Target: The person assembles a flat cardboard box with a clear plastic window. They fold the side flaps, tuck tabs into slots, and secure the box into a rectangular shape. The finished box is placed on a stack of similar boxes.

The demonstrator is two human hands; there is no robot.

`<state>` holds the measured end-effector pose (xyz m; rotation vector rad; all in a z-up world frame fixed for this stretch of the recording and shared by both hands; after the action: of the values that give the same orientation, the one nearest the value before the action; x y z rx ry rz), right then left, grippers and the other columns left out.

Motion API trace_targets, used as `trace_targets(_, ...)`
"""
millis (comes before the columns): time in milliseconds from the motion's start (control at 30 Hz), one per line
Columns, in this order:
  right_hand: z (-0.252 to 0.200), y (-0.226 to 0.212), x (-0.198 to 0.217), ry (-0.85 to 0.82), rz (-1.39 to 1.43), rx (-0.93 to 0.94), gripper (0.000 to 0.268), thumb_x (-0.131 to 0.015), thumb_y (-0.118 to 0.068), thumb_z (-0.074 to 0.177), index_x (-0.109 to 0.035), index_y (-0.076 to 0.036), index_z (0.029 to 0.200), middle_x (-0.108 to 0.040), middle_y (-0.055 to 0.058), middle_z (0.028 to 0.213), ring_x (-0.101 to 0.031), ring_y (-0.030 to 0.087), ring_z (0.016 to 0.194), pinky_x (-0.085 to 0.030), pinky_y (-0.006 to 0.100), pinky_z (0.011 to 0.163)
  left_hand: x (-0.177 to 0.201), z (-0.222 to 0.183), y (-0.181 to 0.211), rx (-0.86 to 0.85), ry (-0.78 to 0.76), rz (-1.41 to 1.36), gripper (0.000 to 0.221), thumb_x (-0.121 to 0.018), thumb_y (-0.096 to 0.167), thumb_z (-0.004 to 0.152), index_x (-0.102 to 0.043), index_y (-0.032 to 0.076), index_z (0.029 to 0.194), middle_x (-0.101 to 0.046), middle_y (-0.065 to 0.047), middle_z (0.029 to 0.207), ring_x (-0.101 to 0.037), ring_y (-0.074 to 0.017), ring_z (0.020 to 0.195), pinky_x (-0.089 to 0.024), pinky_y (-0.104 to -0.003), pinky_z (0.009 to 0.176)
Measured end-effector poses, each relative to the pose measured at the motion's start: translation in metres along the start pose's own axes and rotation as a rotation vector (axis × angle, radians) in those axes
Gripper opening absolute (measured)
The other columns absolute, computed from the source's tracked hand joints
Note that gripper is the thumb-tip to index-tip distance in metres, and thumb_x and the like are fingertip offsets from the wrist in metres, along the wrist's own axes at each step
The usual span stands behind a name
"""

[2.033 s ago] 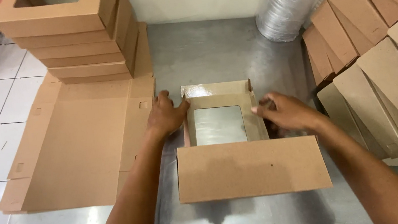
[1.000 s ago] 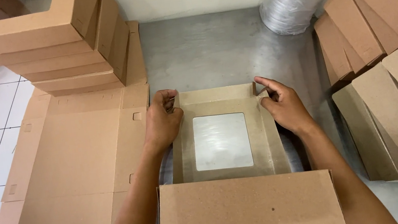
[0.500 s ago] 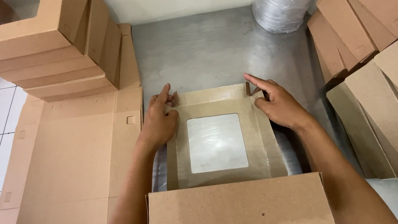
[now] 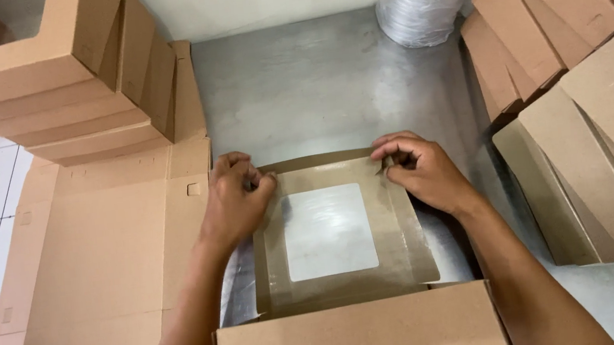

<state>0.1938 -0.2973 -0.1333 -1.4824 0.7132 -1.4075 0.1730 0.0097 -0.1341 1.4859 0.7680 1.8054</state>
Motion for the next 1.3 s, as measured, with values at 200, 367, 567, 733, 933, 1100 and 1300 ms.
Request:
trace_targets(200, -0.022, -0.015, -0.009, -0.031, 0.012, -0.005, 0.033, -0.064, 0.001, 0.076, -0.075, -0.002, 0.106, -0.071, 0.015, 0.123, -0.063, 0.024, 0.1, -0.053, 0.037, 0.086, -0.004, -0.024, 0.066, -0.258, 0.188, 0.282, 0.011, -0.075, 0.019, 0.083, -0.067, 0.014, 0.089, -0.058, -0.008, 0.101, -0.065, -0.0328, 0.098, -0.053, -0.041, 0.083)
trace_targets(367, -0.039, -0.04, -0.023, -0.1, 0.011, -0.002, 0.03, -0.067, 0.001, 0.078, -0.076, -0.002, 0.106, -0.072, 0.015, 0.124, -0.067, 0.031, 0.114, -0.051, 0.044, 0.099, -0.045, -0.036, 0.088, 0.263, -0.436, 0.014, 0.034, -0.064, 0.04, 0.088, -0.08, 0.022, 0.112, -0.08, -0.012, 0.096, -0.076, -0.0347, 0.097, -0.058, -0.046, 0.084)
trace_targets(567, -0.047, -0.039, -0.03, -0.111, 0.062, -0.027, 0.029, -0.071, -0.005, 0.082, -0.077, -0.005, 0.11, -0.071, 0.013, 0.128, -0.065, 0.03, 0.122, -0.047, 0.046, 0.107, -0.076, -0.037, 0.075, 0.472, -0.481, -0.277, 0.044, -0.066, 0.035, 0.09, -0.075, 0.004, 0.121, -0.078, -0.012, 0.076, -0.074, -0.0156, 0.067, -0.058, -0.027, 0.066)
trace_targets(733, -0.048, -0.041, -0.026, -0.098, 0.127, -0.034, 0.037, -0.074, -0.008, 0.083, -0.075, -0.006, 0.12, -0.072, 0.012, 0.128, -0.064, 0.028, 0.124, -0.046, 0.046, 0.108, -0.085, -0.034, 0.091, 0.556, -0.428, -0.48, 0.045, -0.071, 0.031, 0.09, -0.074, -0.008, 0.113, -0.077, -0.021, 0.084, -0.076, -0.0219, 0.073, -0.065, -0.028, 0.07)
trace_targets(933, -0.051, -0.043, -0.019, -0.104, 0.176, -0.101, 0.054, -0.075, -0.008, 0.084, -0.066, -0.009, 0.137, -0.074, 0.011, 0.123, -0.066, 0.023, 0.119, -0.048, 0.045, 0.108, -0.093, -0.034, 0.087, 0.552, -0.374, -0.495, 0.043, -0.072, 0.03, 0.095, -0.073, -0.011, 0.109, -0.077, -0.023, 0.085, -0.077, -0.0234, 0.071, -0.066, -0.029, 0.064)
trace_targets(1100, -0.05, -0.044, -0.018, -0.115, 0.193, -0.123, 0.057, -0.074, -0.01, 0.085, -0.064, -0.011, 0.141, -0.075, 0.012, 0.122, -0.068, 0.024, 0.116, -0.049, 0.045, 0.106, -0.099, -0.033, 0.08, 0.586, -0.388, -0.513, 0.041, -0.071, 0.025, 0.095, -0.07, -0.011, 0.114, -0.076, -0.022, 0.088, -0.076, -0.0213, 0.07, -0.065, -0.027, 0.063)
trace_targets(1300, -0.044, -0.016, -0.017, 0.02, 0.101, -0.173, 0.043, -0.07, -0.014, 0.087, -0.07, -0.013, 0.13, -0.076, 0.012, 0.112, -0.075, 0.026, 0.1, -0.058, 0.037, 0.084, -0.103, -0.034, 0.075, 0.588, -0.372, -0.501, 0.037, -0.071, 0.024, 0.095, -0.071, -0.009, 0.113, -0.077, -0.02, 0.089, -0.076, -0.0198, 0.071, -0.065, -0.027, 0.065)
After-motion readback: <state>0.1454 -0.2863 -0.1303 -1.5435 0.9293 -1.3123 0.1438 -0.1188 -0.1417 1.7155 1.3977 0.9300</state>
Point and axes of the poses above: each hand's wrist, its own z-axis towards the middle knuckle, its own x-axis out of the back of the hand, y = z × x, the point moved 5 cm from there along z, towards the middle knuckle
